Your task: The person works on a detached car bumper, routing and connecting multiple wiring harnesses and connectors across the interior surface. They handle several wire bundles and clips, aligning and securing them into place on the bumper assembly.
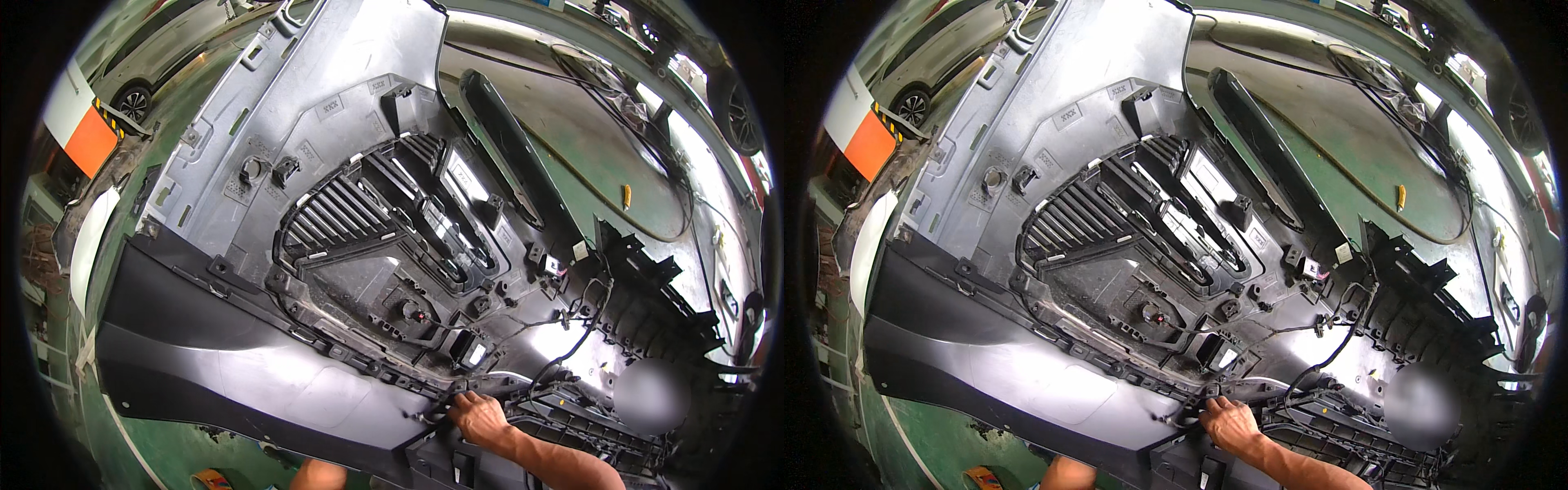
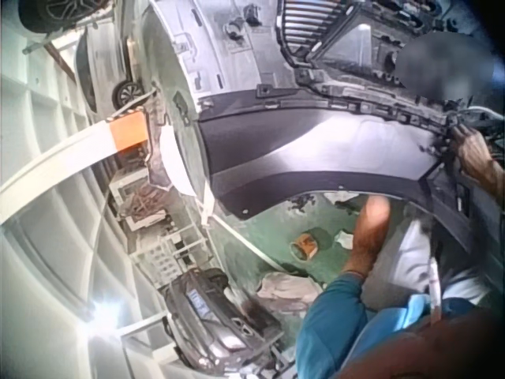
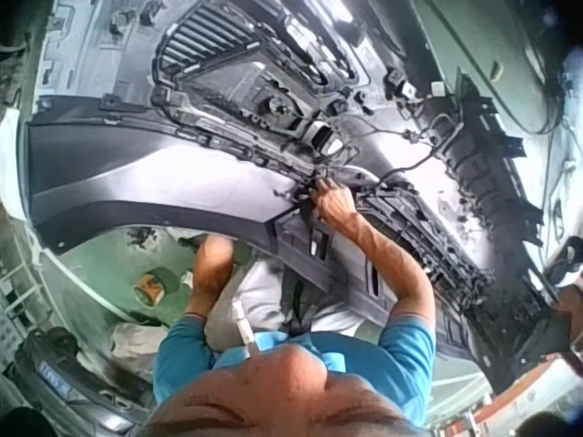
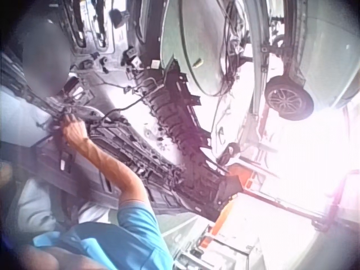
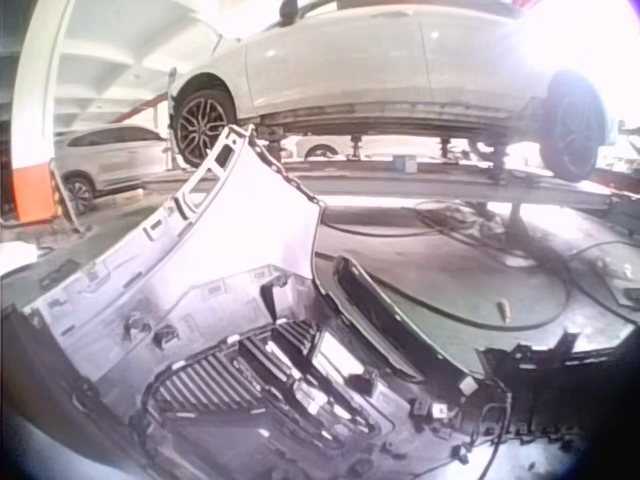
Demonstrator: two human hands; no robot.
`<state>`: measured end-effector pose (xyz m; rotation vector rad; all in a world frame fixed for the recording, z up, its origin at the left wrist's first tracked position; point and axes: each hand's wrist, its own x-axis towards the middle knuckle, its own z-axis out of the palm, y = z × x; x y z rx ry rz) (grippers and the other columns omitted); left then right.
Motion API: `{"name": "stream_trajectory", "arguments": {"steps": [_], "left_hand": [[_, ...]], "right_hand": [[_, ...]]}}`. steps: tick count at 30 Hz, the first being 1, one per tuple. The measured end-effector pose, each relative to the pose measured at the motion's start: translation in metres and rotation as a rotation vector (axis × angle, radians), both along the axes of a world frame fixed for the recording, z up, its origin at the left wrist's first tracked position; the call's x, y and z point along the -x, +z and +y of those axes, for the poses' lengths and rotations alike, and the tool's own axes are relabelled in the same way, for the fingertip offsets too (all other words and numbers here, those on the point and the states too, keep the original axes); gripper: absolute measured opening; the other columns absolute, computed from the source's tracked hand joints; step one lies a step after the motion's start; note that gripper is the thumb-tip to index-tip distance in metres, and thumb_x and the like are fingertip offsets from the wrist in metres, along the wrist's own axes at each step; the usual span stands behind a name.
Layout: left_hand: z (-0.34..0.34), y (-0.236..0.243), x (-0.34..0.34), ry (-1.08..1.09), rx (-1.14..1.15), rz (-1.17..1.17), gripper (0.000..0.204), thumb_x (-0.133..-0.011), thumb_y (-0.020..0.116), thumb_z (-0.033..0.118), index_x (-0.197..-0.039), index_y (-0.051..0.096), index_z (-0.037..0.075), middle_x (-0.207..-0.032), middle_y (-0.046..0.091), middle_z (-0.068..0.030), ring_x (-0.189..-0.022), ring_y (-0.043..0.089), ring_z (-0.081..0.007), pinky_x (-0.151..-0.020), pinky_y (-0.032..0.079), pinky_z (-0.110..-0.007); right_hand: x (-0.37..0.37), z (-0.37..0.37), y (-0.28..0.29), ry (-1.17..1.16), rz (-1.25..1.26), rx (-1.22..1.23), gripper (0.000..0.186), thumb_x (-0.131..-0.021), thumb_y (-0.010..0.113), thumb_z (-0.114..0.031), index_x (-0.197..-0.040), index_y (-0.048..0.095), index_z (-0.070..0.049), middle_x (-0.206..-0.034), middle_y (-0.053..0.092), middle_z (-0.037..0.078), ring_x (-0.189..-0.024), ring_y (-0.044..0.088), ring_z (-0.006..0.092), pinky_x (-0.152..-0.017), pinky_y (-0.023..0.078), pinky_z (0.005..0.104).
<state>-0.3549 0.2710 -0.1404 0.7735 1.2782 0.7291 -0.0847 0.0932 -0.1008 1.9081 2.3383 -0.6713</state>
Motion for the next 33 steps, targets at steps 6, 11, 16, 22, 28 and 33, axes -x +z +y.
{"name": "stream_trajectory", "arguments": {"steps": [6,11,16,22,28,33], "left_hand": [[-0.003,-0.002,0.0,0.031,0.004,-0.029,0.029,-0.099,0.063,0.019,-0.119,0.067,-0.002,-0.109,0.07,-0.0147,-0.097,0.064,-0.0269,-0.085,0.053,-0.036],[-0.012,-0.003,0.014,0.072,-0.003,-0.048,0.029,-0.098,0.064,0.018,-0.117,0.067,-0.003,-0.107,0.07,-0.0152,-0.094,0.065,-0.0259,-0.082,0.053,-0.036],[-0.042,0.001,0.06,0.198,-0.06,-0.033,0.028,-0.098,0.064,0.018,-0.116,0.068,-0.004,-0.105,0.07,-0.0157,-0.092,0.065,-0.0248,-0.08,0.054,-0.035],[-0.082,0.07,0.121,0.449,-0.319,0.141,0.028,-0.098,0.064,0.017,-0.114,0.068,-0.005,-0.103,0.07,-0.0163,-0.088,0.066,-0.0236,-0.077,0.054,-0.034],[-0.112,0.204,0.089,0.212,-0.85,0.45,0.019,-0.096,0.066,0.008,-0.109,0.064,-0.006,-0.093,0.067,-0.0112,-0.078,0.061,-0.0188,-0.072,0.053,-0.03],[-0.083,0.253,-0.006,-0.532,-1.284,0.482,0.034,-0.083,0.074,-0.007,-0.117,0.069,-0.004,-0.124,0.067,-0.0166,-0.092,0.069,-0.0267,-0.08,0.059,-0.037]], "right_hand": [[-0.006,0.0,0.021,-0.128,0.07,-0.081,0.019,-0.081,0.069,-0.017,-0.098,0.068,-0.01,-0.095,0.064,0.008,-0.093,0.066,0.0275,-0.076,0.058,0.0411],[-0.016,-0.003,0.078,-0.194,0.393,-0.208,0.024,-0.079,0.073,-0.015,-0.102,0.067,-0.01,-0.094,0.065,0.006,-0.087,0.068,0.029,-0.074,0.059,0.0398],[-0.014,-0.006,0.161,-0.27,0.621,-0.388,0.019,-0.085,0.073,-0.006,-0.103,0.07,-0.001,-0.099,0.068,0.015,-0.084,0.07,0.0315,-0.073,0.058,0.0401],[-0.003,0.003,0.207,-0.245,0.79,-0.587,0.027,-0.078,0.077,-0.001,-0.103,0.066,0.0,-0.096,0.066,0.014,-0.077,0.068,0.0311,-0.063,0.057,0.0402],[0.017,0.012,0.211,-0.269,0.974,-0.506,0.025,-0.081,0.079,-0.004,-0.103,0.066,-0.002,-0.1,0.066,0.013,-0.082,0.069,0.0309,-0.068,0.057,0.0401],[0.027,0.018,0.218,-0.285,1.098,-0.381,0.026,-0.083,0.08,-0.01,-0.104,0.066,-0.002,-0.102,0.066,0.014,-0.088,0.068,0.0325,-0.074,0.057,0.0404]]}}
